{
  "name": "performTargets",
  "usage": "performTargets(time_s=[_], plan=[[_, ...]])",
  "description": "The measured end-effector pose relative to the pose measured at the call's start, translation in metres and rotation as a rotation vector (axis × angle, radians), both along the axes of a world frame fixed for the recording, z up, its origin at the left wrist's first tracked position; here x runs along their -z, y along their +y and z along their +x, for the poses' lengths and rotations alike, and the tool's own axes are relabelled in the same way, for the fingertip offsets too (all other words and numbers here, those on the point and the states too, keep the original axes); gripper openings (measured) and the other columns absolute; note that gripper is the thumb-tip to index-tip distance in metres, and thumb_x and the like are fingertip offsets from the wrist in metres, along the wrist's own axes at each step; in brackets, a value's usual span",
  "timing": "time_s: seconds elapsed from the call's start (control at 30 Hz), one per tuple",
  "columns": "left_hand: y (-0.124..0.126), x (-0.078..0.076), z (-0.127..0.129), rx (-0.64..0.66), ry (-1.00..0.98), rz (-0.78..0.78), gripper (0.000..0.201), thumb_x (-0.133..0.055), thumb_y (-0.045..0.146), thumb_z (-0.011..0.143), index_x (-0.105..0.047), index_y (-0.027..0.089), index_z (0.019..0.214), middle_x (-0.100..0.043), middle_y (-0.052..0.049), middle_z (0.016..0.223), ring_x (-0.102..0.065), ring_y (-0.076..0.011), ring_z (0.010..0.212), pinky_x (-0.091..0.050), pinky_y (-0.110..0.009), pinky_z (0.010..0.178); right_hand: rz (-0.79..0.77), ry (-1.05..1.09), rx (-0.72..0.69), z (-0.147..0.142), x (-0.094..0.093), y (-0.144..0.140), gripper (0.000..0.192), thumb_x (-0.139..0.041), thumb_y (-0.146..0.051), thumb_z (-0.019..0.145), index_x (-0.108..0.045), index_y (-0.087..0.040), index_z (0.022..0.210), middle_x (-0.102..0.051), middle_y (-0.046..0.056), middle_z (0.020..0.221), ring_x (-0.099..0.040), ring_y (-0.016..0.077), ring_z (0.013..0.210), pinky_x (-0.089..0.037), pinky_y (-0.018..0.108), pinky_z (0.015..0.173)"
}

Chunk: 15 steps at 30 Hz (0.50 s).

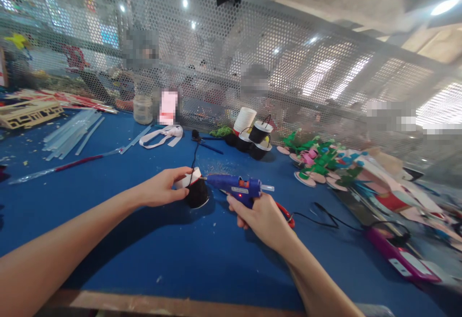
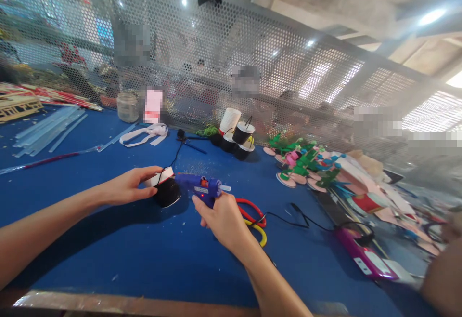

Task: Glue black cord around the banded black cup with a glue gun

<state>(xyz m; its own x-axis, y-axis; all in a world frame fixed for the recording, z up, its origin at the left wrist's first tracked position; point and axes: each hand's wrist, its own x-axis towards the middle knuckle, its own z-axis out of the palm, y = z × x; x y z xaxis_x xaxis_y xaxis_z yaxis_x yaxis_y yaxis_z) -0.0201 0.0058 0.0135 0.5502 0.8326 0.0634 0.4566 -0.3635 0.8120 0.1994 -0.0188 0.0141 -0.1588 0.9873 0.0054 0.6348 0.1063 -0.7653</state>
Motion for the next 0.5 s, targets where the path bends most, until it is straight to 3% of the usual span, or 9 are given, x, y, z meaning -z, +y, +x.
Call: performTargets(time_s=[0.23, 0.5], plan=[[0.000, -0.001, -0.001, -0.008, 0.026, -0.001, 0.034, -0.045, 0.019, 0.070, -0.046, 0.012, 0.104, -0.056, -0.003, 0.090, -0.050, -0.0137, 0.074, -0.040, -0.022, 0.066, 0.007, -0.014, 0.019, 0.001, 0.002, 0.004, 0.028, -0.048, -0.038, 0.073, -0.052, -0.016, 0.056, -0.050, -0.002, 0.037, -0.048, 0.0092, 0.034, -0.039, 0.019, 0.037], [0.001, -0.002, -0.001, 0.002, 0.052, 0.042, 0.024, -0.044, 0.022, 0.072, -0.050, 0.013, 0.094, -0.050, 0.002, 0.073, -0.041, -0.0102, 0.062, -0.034, -0.019, 0.057, 0.008, 0.043, -0.011, -0.004, 0.001, -0.005, 0.025, -0.049, -0.039, 0.071, -0.052, -0.016, 0.063, -0.050, -0.002, 0.039, -0.048, 0.0102, 0.034, -0.040, 0.020, 0.035]])
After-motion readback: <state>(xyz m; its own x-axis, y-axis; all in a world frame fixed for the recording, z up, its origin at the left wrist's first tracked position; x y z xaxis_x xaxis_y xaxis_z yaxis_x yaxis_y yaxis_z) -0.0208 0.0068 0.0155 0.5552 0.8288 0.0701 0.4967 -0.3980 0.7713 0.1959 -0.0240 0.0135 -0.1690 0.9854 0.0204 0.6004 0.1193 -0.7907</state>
